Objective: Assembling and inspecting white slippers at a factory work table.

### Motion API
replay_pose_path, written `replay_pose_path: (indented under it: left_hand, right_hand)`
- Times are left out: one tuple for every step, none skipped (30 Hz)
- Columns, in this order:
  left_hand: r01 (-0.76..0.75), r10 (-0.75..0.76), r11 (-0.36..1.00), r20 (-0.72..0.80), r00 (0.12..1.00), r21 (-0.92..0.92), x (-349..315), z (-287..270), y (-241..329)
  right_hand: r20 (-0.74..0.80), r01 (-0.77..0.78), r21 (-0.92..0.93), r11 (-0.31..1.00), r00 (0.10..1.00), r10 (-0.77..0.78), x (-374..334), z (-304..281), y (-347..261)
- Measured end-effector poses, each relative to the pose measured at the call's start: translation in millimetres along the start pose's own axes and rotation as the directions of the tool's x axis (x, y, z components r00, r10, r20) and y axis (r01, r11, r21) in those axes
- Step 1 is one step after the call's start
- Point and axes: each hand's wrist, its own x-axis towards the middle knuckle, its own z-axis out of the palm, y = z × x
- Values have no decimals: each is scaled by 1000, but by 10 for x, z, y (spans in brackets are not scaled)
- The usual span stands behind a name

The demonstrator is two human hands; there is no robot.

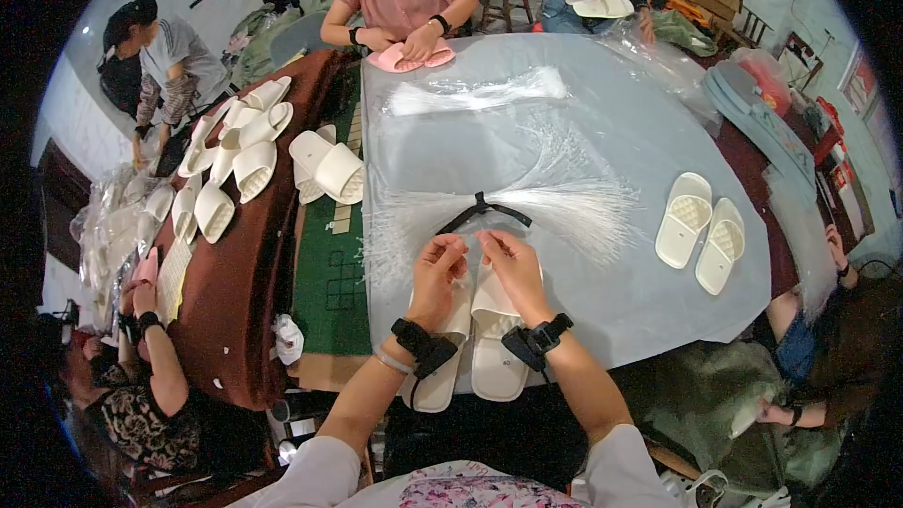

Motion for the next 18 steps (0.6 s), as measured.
replay_pose_path:
  left_hand:
    - [-13, 12, 999, -17, 1000, -31, 7, -12, -12]
    - [-26, 23, 998, -35, 999, -63, 12, -27, -24]
    - [-22, 20, 998, -32, 999, -67, 20, -7, -30]
    - [-33, 30, 997, -40, 999, -63, 25, 9, -30]
    - [-44, 41, 997, -50, 998, -60, 28, 20, -34]
    - [-42, 39, 997, -49, 998, -61, 26, 9, -37]
    - [-48, 45, 997, -42, 998, -57, 26, -6, -42]
    - [-54, 52, 997, -34, 998, -53, 25, -15, -47]
    - [-53, 52, 997, -34, 998, -54, 27, -20, -51]
    - [-42, 41, 999, -24, 999, -35, 29, -25, -54]
    - [-30, 30, 999, -14, 999, -16, 30, -30, -53]
    - [-29, 29, 999, -12, 999, -19, 28, -20, -52]
    - [-29, 29, 999, 0, 1000, -16, 25, -10, -49]
    - [-29, 29, 1000, 13, 1000, -13, 22, 2, -43]
    - [-28, 28, 999, 13, 1000, -15, 15, 7, -37]
    - [-26, 26, 1000, 12, 1000, 3, 8, 14, -31]
    - [-24, 24, 999, 11, 1000, 21, 5, 18, -29]
    - [-25, 24, 999, 10, 1000, 20, 4, 12, -25]
  right_hand:
    - [-11, 7, 37, 999, 1000, -6, -19, 20, -29]
    - [-23, 14, 74, 997, 1000, -12, -27, 42, -37]
    - [-28, 13, 70, 997, 1000, -11, -26, 38, -34]
    - [-41, 45, 84, 995, 998, -42, -22, 37, -23]
    - [-53, 77, 98, 992, 996, -72, -19, 31, -11]
    - [-55, 76, 97, 992, 996, -71, -16, 38, 4]
    - [-32, 84, 86, 993, 996, -81, -12, 45, 18]
    - [-10, 92, 76, 993, 996, -91, -12, 49, 24]
    - [-10, 91, 75, 993, 996, -91, -15, 54, 20]
    - [27, 87, 8, 996, 996, -88, -19, 60, 9]
    - [64, 86, -58, 995, 995, -82, -21, 66, 3]
    - [62, 86, -61, 994, 995, -82, -15, 59, 22]
    - [35, 101, -44, 994, 994, -100, -1, 51, 58]
    - [7, 118, -27, 993, 993, -118, 7, 43, 78]
    - [7, 117, -29, 993, 993, -117, 5, 39, 83]
    - [-3, 132, -64, 989, 991, -133, 2, 33, 86]
    - [-13, 147, -98, 984, 989, -149, -1, 28, 86]
    - [-13, 147, -98, 984, 989, -149, -8, 32, 76]
